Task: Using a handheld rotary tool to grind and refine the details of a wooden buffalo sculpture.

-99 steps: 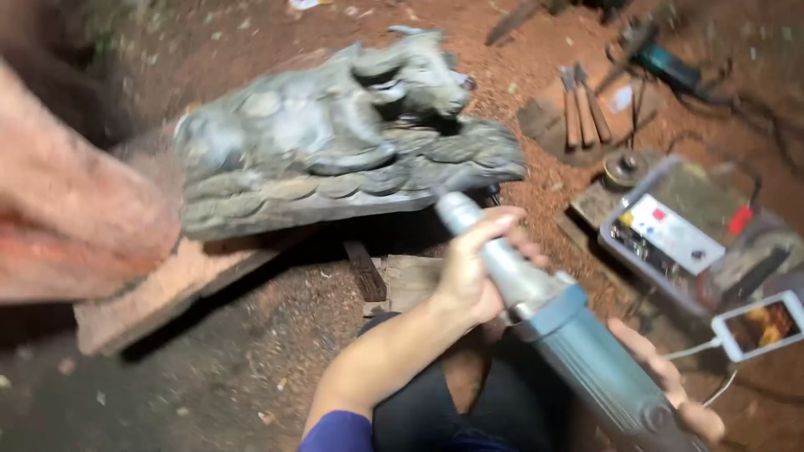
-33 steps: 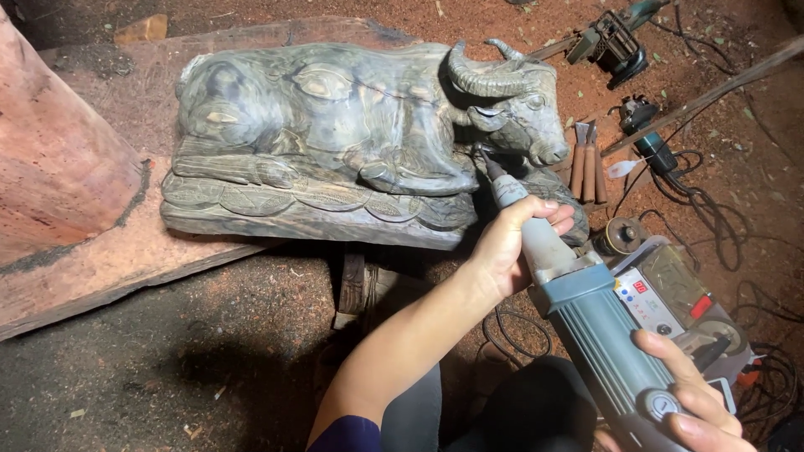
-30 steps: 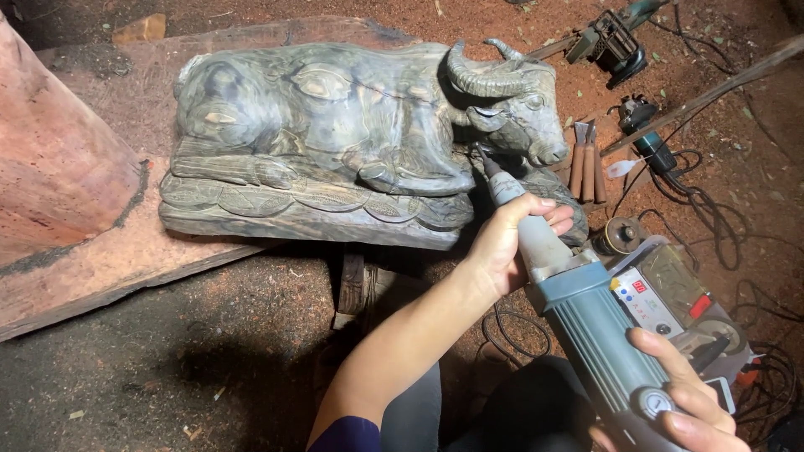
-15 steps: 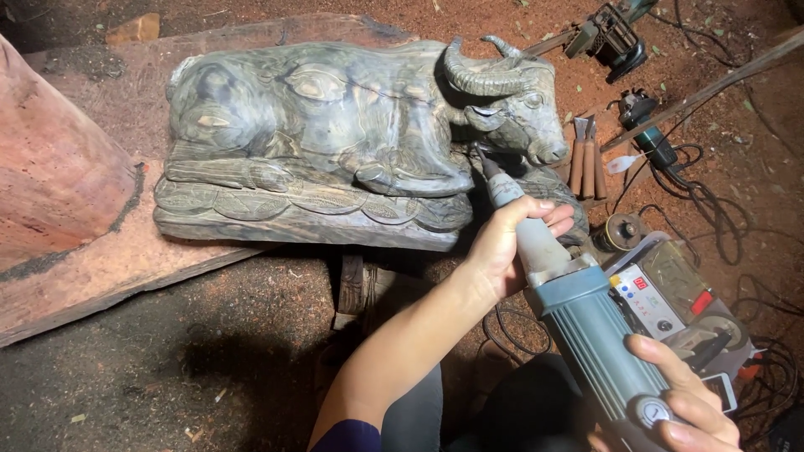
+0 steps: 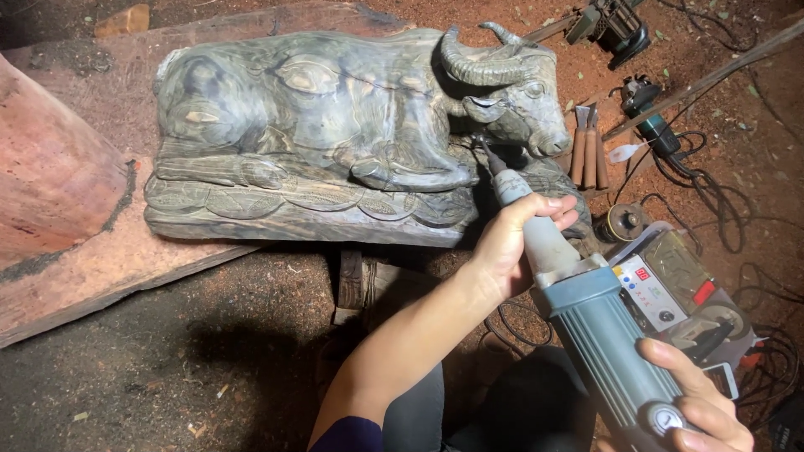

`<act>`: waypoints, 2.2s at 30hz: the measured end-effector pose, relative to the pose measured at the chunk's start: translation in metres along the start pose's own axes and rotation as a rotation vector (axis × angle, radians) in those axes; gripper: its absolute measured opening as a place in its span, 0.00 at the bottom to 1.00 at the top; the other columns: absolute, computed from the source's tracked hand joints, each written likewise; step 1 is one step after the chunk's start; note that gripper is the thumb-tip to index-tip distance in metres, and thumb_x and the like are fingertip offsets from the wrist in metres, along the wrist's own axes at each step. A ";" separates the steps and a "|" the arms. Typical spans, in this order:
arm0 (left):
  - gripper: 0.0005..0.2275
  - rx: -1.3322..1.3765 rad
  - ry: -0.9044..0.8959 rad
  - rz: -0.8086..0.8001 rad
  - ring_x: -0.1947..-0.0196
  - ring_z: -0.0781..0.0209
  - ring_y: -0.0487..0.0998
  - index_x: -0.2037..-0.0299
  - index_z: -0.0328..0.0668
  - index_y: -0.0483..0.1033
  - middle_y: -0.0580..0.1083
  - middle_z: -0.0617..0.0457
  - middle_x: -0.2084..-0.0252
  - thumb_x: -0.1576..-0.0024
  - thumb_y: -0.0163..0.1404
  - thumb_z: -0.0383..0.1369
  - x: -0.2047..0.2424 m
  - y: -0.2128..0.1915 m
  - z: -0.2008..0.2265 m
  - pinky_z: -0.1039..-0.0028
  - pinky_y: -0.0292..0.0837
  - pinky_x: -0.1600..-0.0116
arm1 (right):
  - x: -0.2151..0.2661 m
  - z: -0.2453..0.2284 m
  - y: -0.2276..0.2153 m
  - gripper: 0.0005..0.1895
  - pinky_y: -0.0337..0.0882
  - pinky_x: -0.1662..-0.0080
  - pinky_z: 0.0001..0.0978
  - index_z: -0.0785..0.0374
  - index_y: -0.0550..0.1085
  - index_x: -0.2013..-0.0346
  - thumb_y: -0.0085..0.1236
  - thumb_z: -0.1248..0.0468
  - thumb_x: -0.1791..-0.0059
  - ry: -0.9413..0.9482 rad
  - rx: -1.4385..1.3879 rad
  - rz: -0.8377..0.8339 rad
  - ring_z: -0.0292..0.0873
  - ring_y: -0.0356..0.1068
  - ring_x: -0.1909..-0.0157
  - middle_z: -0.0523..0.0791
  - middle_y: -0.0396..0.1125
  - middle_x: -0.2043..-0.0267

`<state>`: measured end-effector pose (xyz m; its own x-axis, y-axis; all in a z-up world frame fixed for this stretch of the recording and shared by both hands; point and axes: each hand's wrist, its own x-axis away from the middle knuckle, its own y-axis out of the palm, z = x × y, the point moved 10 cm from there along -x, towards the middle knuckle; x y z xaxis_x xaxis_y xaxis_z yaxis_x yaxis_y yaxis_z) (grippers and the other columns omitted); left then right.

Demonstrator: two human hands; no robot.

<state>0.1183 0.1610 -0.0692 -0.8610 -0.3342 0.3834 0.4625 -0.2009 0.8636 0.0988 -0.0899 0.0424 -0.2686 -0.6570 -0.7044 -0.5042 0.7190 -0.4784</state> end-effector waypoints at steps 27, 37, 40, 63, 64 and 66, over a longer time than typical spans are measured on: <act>0.12 0.053 0.039 -0.105 0.32 0.49 0.70 0.64 0.42 0.71 0.72 0.44 0.35 0.54 0.55 0.38 -0.019 -0.012 -0.007 0.67 0.69 0.43 | 0.002 0.000 0.006 0.35 0.83 0.41 0.43 0.47 0.65 0.50 0.75 0.51 0.66 -0.183 -0.012 0.093 0.64 0.75 0.44 0.34 0.55 0.55; 0.31 -0.047 -0.008 -0.068 0.30 0.56 0.69 0.41 0.34 0.74 0.70 0.35 0.34 0.57 0.50 0.41 -0.010 -0.009 -0.006 0.74 0.65 0.39 | 0.004 0.004 0.005 0.39 0.83 0.44 0.47 0.46 0.65 0.51 0.77 0.47 0.70 -0.191 0.018 0.030 0.63 0.76 0.47 0.32 0.50 0.74; 0.19 0.004 0.053 -0.122 0.33 0.51 0.71 0.55 0.39 0.77 0.72 0.44 0.34 0.55 0.54 0.40 -0.019 -0.010 -0.005 0.70 0.70 0.43 | -0.001 -0.006 0.011 0.35 0.83 0.40 0.45 0.47 0.65 0.51 0.75 0.49 0.67 -0.172 0.012 0.119 0.61 0.75 0.47 0.33 0.53 0.61; 0.31 0.030 -0.024 -0.165 0.24 0.57 0.59 0.38 0.35 0.69 0.62 0.40 0.26 0.53 0.52 0.39 -0.015 -0.005 -0.012 0.50 0.71 0.42 | -0.010 -0.022 0.015 0.34 0.85 0.35 0.46 0.47 0.68 0.48 0.78 0.54 0.64 -0.200 -0.023 0.025 0.62 0.75 0.39 0.33 0.60 0.40; 0.31 0.031 -0.023 -0.164 0.24 0.57 0.59 0.38 0.35 0.69 0.62 0.40 0.26 0.53 0.52 0.39 -0.013 -0.004 -0.011 0.50 0.71 0.42 | -0.009 -0.021 0.016 0.34 0.85 0.35 0.46 0.47 0.68 0.48 0.78 0.54 0.64 -0.201 -0.024 0.025 0.62 0.75 0.39 0.33 0.60 0.40; 0.31 0.019 -0.016 -0.170 0.24 0.56 0.59 0.37 0.32 0.68 0.62 0.38 0.27 0.53 0.52 0.38 -0.010 -0.002 -0.007 0.48 0.70 0.41 | -0.005 -0.020 0.015 0.35 0.84 0.37 0.44 0.48 0.68 0.48 0.78 0.54 0.65 -0.215 -0.017 0.067 0.65 0.75 0.40 0.33 0.59 0.43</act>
<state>0.1273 0.1580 -0.0771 -0.9298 -0.2824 0.2362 0.3058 -0.2353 0.9225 0.0763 -0.0809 0.0491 -0.1217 -0.5435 -0.8305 -0.5055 0.7540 -0.4194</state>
